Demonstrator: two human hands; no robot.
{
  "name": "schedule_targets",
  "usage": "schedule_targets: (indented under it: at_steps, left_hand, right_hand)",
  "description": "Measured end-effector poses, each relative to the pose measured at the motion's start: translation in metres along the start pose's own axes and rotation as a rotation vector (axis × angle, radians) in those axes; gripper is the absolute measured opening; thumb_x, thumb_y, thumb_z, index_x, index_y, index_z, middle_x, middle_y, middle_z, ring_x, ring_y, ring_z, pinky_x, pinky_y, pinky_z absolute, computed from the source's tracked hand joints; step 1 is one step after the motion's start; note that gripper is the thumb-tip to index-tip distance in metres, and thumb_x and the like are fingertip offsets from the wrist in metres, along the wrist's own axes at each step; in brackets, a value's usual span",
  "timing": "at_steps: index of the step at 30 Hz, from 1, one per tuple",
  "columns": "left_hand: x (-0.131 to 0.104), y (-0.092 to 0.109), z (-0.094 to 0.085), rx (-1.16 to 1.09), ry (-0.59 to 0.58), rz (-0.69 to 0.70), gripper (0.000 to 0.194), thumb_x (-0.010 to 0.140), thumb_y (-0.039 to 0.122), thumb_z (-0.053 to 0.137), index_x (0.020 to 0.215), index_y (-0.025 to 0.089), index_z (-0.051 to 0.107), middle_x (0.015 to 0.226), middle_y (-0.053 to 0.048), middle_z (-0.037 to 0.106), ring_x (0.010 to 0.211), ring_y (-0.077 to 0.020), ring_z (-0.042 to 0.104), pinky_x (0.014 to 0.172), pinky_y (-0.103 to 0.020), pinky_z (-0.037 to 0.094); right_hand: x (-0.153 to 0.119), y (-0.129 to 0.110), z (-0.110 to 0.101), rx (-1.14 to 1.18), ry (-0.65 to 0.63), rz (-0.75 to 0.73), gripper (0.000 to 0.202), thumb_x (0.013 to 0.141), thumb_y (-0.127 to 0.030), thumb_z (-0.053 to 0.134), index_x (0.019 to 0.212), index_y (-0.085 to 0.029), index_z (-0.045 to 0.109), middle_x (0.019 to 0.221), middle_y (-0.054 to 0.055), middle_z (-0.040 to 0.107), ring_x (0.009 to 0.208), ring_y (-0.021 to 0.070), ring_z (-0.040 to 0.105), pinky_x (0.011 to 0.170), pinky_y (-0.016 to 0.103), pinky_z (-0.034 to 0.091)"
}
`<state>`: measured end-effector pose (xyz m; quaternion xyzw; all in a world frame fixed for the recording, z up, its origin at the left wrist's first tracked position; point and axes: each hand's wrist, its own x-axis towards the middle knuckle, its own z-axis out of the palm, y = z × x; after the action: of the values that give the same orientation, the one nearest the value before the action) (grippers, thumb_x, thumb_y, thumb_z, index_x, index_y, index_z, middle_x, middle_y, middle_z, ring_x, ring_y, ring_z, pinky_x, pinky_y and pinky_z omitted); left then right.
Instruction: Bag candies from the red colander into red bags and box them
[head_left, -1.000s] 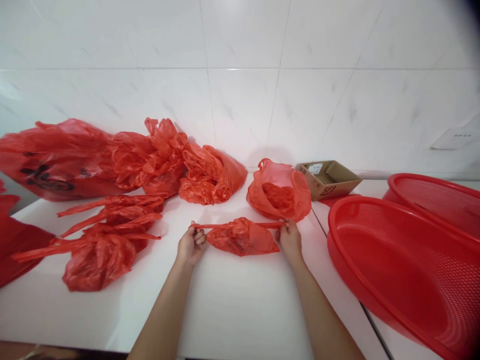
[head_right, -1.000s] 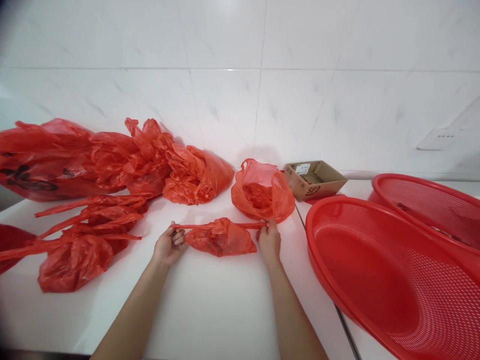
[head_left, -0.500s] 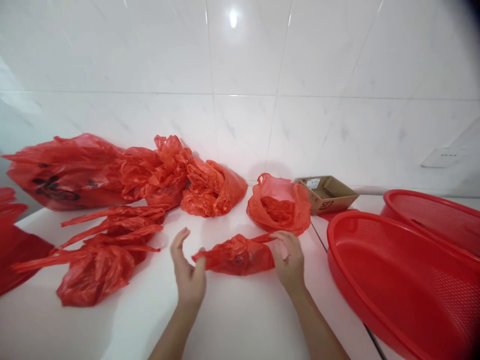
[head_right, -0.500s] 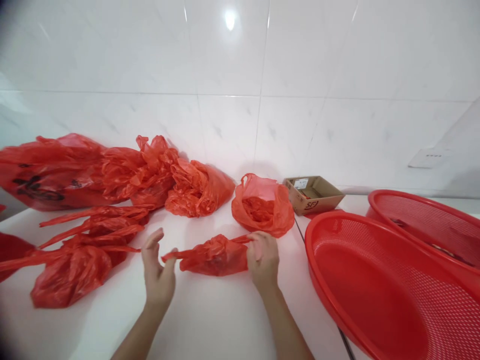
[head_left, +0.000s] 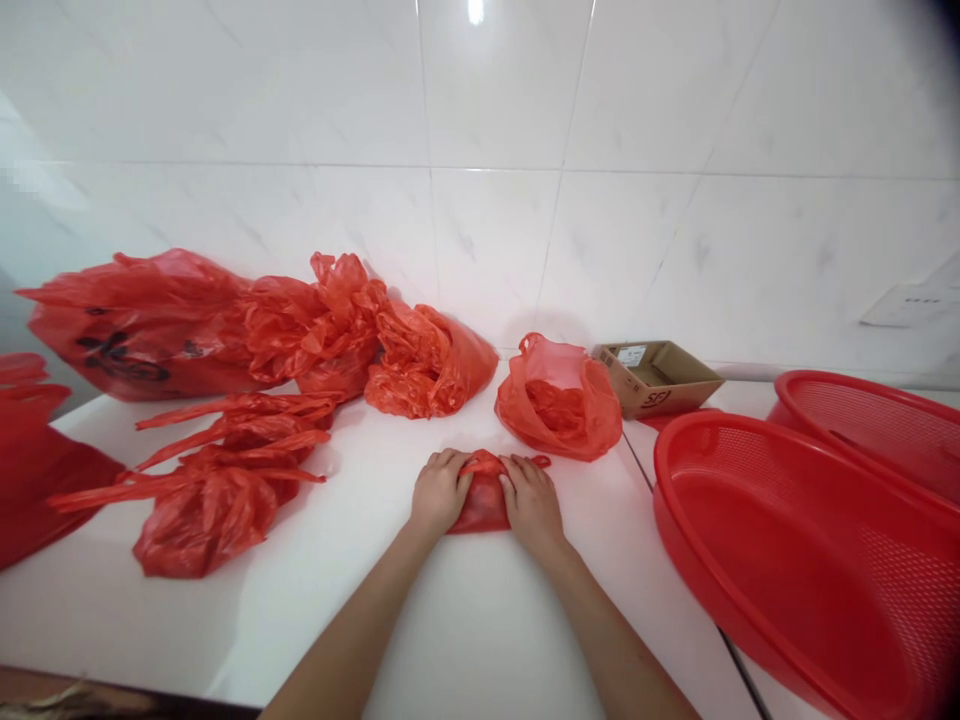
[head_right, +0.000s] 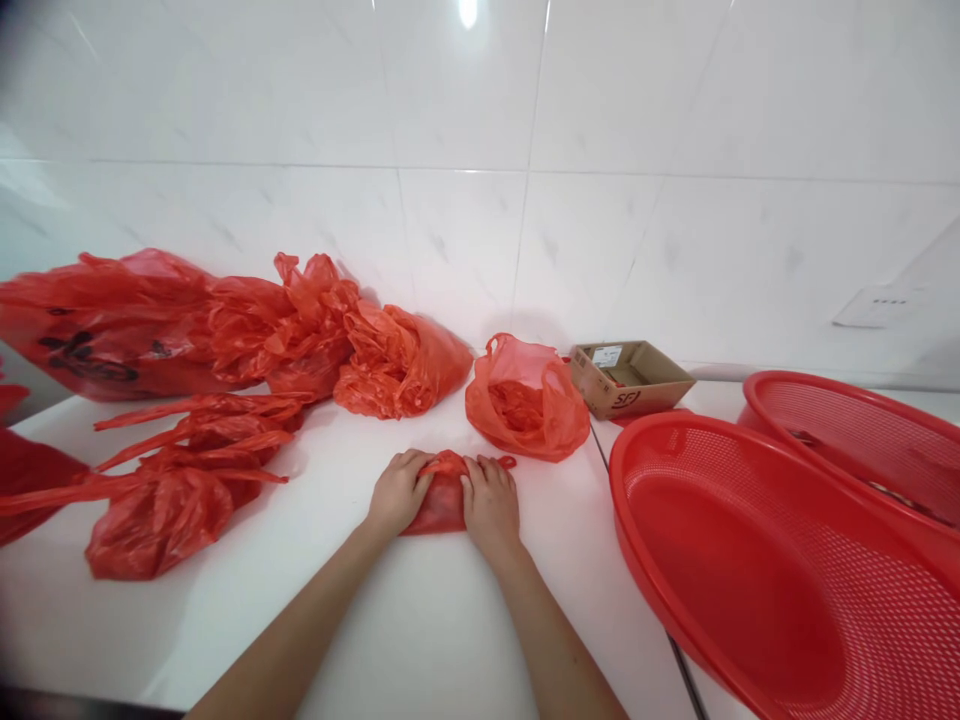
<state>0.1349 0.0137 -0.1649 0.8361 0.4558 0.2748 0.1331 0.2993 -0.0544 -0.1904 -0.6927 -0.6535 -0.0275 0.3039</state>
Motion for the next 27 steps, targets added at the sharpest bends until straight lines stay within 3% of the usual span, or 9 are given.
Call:
schedule_targets:
  at_steps: [3,9,16,27]
  left_hand:
    - [-0.001,-0.001,0.001,-0.019,0.002,-0.006,0.027,0.089,0.018,0.049,0.108,0.020,0.068,0.107,-0.007,0.068,0.099,-0.0244,0.057,0.091,-0.037,0.045]
    - [-0.006,-0.002,0.003,-0.052,0.020,-0.013,0.026,0.094,0.026,0.044,0.101,0.018,0.068,0.098,-0.008,0.067,0.093,-0.0246,0.056,0.088,-0.038,0.045]
    - [-0.005,-0.002,0.004,-0.077,0.046,-0.037,0.030,0.097,0.028,0.037,0.092,0.018,0.065,0.091,-0.007,0.066,0.090,-0.0238,0.057,0.084,-0.037,0.044]
    - [0.000,-0.003,0.010,-0.133,0.059,-0.093,0.046,0.100,0.039,0.029,0.079,0.020,0.064,0.083,-0.004,0.068,0.084,-0.0186,0.061,0.077,-0.028,0.043]
  right_hand:
    - [0.000,-0.003,-0.001,0.007,0.004,0.000,0.040,0.100,-0.026,0.034,0.130,-0.016,0.058,0.130,0.013,0.059,0.120,0.0254,0.050,0.103,0.042,0.037]
    - [-0.002,-0.007,-0.009,0.059,0.043,0.068,0.032,0.098,-0.032,0.040,0.112,-0.018,0.065,0.101,0.010,0.064,0.092,0.0246,0.054,0.085,0.038,0.041]
    - [0.000,-0.003,-0.008,0.137,0.065,0.060,0.034,0.099,-0.031,0.036,0.102,-0.021,0.068,0.094,0.006,0.065,0.086,0.0199,0.056,0.081,0.033,0.040]
    - [0.003,0.009,-0.002,0.256,0.030,0.082,0.037,0.094,-0.038,0.034,0.100,-0.020,0.066,0.100,0.007,0.067,0.095,0.0228,0.057,0.088,0.037,0.041]
